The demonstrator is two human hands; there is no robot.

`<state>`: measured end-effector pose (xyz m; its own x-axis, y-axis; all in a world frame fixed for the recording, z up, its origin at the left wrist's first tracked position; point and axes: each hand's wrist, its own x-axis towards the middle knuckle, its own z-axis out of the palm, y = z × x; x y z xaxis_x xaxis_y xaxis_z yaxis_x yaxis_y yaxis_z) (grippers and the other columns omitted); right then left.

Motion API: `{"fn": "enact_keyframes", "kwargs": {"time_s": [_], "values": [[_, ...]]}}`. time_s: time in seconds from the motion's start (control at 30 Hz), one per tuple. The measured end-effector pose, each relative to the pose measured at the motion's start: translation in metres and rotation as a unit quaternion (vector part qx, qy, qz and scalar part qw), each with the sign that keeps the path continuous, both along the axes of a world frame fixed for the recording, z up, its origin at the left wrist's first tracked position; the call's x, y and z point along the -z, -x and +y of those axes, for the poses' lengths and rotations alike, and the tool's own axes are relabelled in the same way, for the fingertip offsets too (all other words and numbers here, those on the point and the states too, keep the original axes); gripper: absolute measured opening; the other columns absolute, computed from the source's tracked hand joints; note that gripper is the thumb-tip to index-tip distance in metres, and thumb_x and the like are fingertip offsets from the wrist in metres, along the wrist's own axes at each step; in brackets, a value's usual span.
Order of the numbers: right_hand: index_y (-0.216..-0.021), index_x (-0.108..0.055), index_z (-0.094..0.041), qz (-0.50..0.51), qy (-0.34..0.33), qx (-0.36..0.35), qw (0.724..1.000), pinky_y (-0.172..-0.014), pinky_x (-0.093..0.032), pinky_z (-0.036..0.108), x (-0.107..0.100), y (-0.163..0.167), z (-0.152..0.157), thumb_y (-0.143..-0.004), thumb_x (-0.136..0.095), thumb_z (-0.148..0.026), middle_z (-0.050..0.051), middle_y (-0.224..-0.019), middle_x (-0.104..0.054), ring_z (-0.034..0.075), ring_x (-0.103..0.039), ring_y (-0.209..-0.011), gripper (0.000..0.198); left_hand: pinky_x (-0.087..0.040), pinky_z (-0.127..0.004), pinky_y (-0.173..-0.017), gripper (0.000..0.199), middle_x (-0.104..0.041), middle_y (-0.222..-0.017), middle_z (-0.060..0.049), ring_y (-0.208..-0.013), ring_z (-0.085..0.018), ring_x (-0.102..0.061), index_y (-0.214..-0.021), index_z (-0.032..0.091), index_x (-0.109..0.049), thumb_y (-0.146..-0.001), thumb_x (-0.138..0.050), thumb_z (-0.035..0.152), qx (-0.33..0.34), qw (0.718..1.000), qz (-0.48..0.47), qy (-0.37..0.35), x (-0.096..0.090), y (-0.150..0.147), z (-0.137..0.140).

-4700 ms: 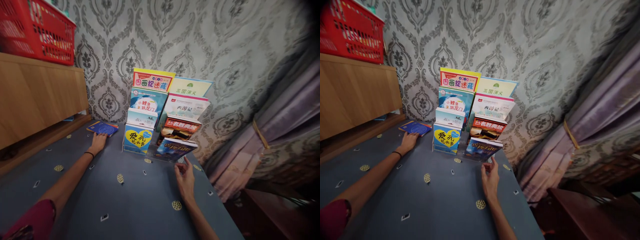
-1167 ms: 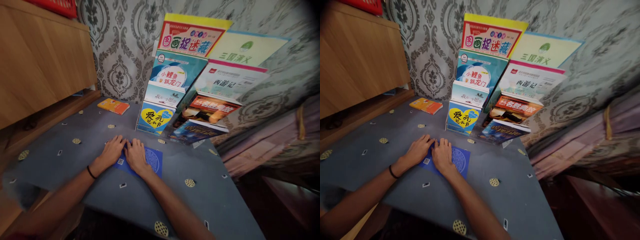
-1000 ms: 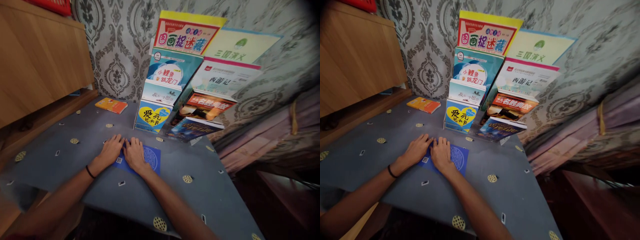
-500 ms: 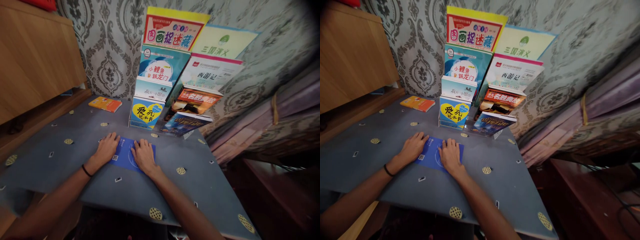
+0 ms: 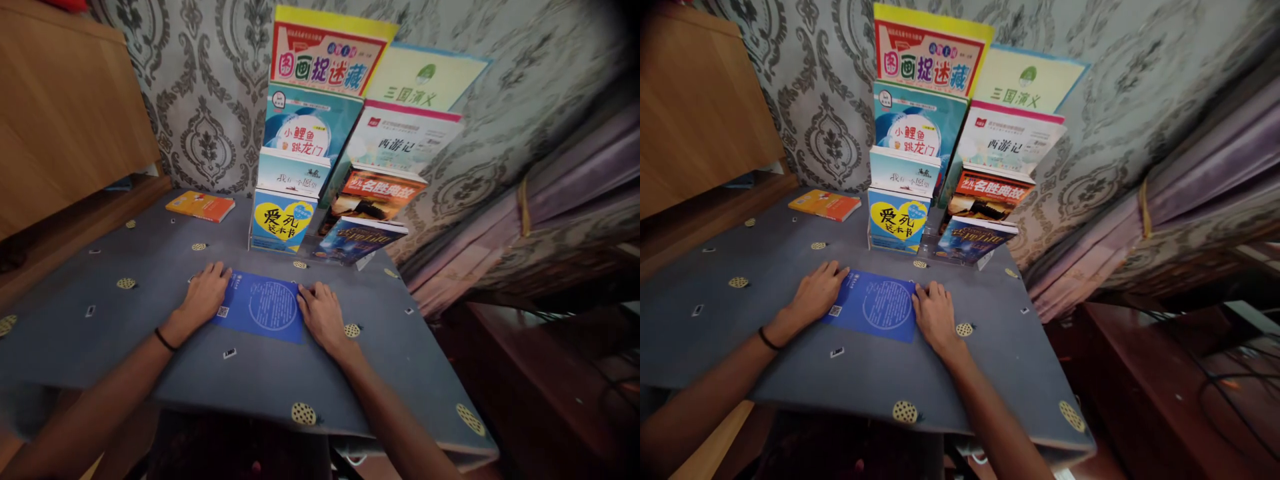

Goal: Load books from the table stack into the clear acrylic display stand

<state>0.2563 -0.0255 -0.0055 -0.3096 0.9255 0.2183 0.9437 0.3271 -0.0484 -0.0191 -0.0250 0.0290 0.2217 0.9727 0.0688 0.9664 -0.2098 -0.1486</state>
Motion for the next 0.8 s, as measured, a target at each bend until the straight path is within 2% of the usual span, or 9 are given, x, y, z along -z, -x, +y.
{"fn": "enact_keyframes", "kwargs": {"time_s": [0.13, 0.23, 0.3, 0.37, 0.5, 0.67, 0.8], "values": [[-0.128, -0.066, -0.017, 0.056, 0.029, -0.056, 0.996, -0.087, -0.043, 0.035, 0.002, -0.016, 0.01, -0.102, -0.042, -0.028, 0.013, -0.105, -0.061, 0.025, -0.054, -0.098, 0.037, -0.045, -0.045, -0.087, 0.041, -0.059, -0.113, -0.017, -0.106, -0.031, -0.053, -0.128, 0.014, -0.062, -0.095, -0.038, 0.01, 0.03, 0.999, 0.002, -0.031, -0.005, -0.016, -0.002], [-0.128, -0.067, -0.018, 0.093, 0.043, -0.091, 0.991, -0.088, -0.044, 0.035, 0.002, -0.024, 0.017, -0.101, -0.043, -0.025, 0.012, -0.107, -0.06, 0.024, -0.054, -0.099, 0.037, -0.044, -0.042, -0.088, 0.042, -0.057, -0.116, -0.014, -0.106, -0.028, -0.051, -0.133, 0.021, -0.059, -0.098, -0.037, 0.012, 0.155, 0.987, -0.039, -0.011, -0.006, -0.042, 0.0], [-0.129, -0.066, -0.02, 0.103, 0.044, -0.097, 0.989, -0.087, -0.044, 0.036, 0.002, -0.026, 0.018, -0.1, -0.043, -0.024, 0.012, -0.107, -0.06, 0.024, -0.053, -0.099, 0.037, -0.043, -0.039, -0.089, 0.044, -0.056, -0.115, -0.011, -0.105, -0.026, -0.049, -0.136, 0.026, -0.057, -0.099, -0.037, 0.013, 0.251, 0.966, -0.065, 0.024, -0.004, -0.062, 0.002], [-0.131, -0.065, -0.021, 0.102, 0.046, -0.095, 0.989, -0.088, -0.043, 0.035, 0.003, -0.027, 0.018, -0.1, -0.044, -0.024, 0.011, -0.107, -0.06, 0.024, -0.053, -0.099, 0.037, -0.043, -0.038, -0.089, 0.048, -0.054, -0.115, -0.01, -0.103, -0.025, -0.048, -0.139, 0.029, -0.054, -0.098, -0.037, 0.011, 0.308, 0.948, -0.065, 0.053, -0.001, -0.078, 0.004], [-0.134, -0.063, -0.022, 0.092, 0.049, -0.091, 0.99, -0.088, -0.042, 0.035, 0.002, -0.026, 0.016, -0.099, -0.045, -0.022, 0.011, -0.109, -0.058, 0.024, -0.052, -0.101, 0.039, -0.042, -0.04, -0.092, 0.056, -0.051, -0.115, -0.01, -0.105, -0.025, -0.046, -0.141, 0.033, -0.053, -0.095, -0.037, 0.006, 0.337, 0.937, -0.054, 0.076, 0.001, -0.088, 0.003], [-0.134, -0.062, -0.021, 0.092, 0.052, -0.09, 0.99, -0.089, -0.041, 0.035, 0.002, -0.027, 0.017, -0.099, -0.045, -0.022, 0.011, -0.108, -0.058, 0.024, -0.051, -0.101, 0.039, -0.038, -0.041, -0.1, 0.068, -0.048, -0.116, -0.003, -0.107, -0.022, -0.043, -0.141, 0.048, -0.048, -0.093, -0.036, 0.001, 0.383, 0.912, -0.051, 0.133, -0.007, -0.069, -0.014], [-0.132, -0.064, -0.02, 0.097, 0.048, -0.086, 0.99, -0.089, -0.042, 0.035, 0.004, -0.027, 0.017, -0.099, -0.045, -0.022, 0.012, -0.108, -0.059, 0.024, -0.051, -0.1, 0.038, -0.037, -0.039, -0.098, 0.076, -0.047, -0.116, -0.001, -0.105, -0.021, -0.043, -0.143, 0.052, -0.042, -0.09, -0.033, -0.002, 0.395, 0.902, -0.061, 0.162, -0.009, -0.059, -0.029]]}}
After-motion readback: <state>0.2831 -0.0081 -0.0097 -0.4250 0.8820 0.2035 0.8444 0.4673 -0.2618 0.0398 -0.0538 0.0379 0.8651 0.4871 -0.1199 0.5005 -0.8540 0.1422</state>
